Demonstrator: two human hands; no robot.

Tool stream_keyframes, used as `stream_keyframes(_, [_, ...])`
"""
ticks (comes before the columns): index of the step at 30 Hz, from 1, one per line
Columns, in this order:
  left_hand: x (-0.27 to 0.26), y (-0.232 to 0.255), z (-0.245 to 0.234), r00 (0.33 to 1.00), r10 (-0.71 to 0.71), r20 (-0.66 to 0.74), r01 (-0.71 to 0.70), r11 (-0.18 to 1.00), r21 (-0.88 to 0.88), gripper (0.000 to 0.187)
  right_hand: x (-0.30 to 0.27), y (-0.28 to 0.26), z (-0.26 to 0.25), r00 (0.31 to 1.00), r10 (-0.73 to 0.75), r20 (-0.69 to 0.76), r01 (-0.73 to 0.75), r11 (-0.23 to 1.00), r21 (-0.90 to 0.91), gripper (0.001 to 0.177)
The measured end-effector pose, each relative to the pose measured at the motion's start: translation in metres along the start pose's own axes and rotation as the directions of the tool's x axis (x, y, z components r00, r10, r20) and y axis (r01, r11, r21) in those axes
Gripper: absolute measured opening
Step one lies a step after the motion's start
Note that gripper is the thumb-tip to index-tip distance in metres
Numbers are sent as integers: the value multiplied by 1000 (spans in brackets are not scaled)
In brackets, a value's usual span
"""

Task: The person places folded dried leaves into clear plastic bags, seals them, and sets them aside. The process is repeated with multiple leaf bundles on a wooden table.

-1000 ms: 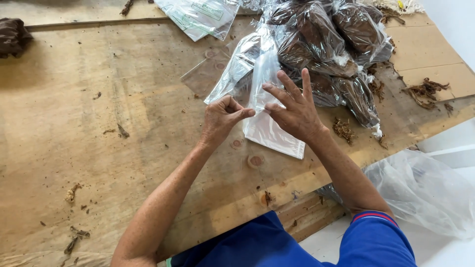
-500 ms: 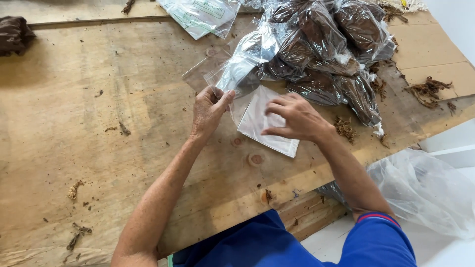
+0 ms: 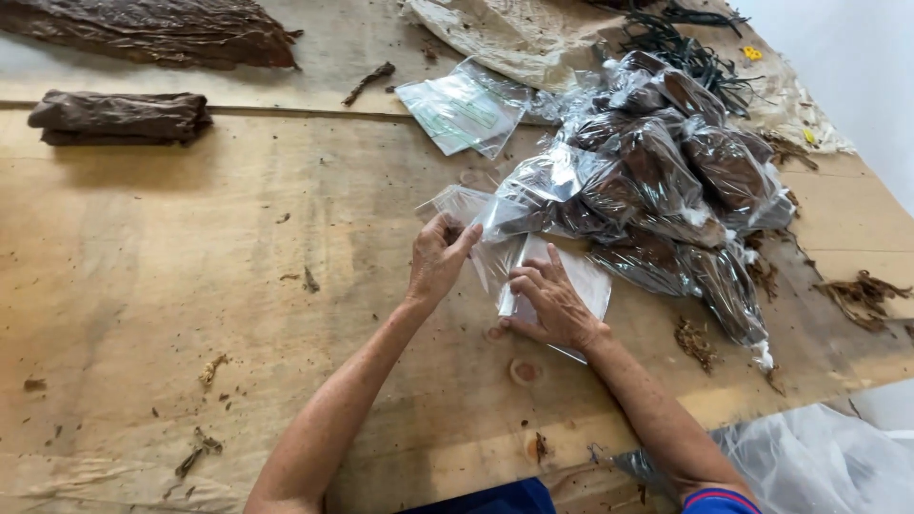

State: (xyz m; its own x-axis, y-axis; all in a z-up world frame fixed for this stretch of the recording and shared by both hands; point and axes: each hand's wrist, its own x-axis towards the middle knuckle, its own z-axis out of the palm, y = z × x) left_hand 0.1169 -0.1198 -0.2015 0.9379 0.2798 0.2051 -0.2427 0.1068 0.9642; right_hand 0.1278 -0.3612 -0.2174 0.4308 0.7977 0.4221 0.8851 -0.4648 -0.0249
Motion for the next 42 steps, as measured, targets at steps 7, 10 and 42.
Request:
stream_keyframes(7, [11,-3,-9,999,34,-39,-34,999,3,25,8,-5,-10,1000,-12,-11,10,991,-135,57])
stream_keyframes(10, [13,1,-12,998,45,-47,-46,999,-7,25,10,-3,-9,999,-39,-10,37,989,-141,59])
stream_keyframes(42, [-9,202,-91,885,61,-462,-397,618,-679,28,156,-140,37,915,248,-319,-63,868,493,122])
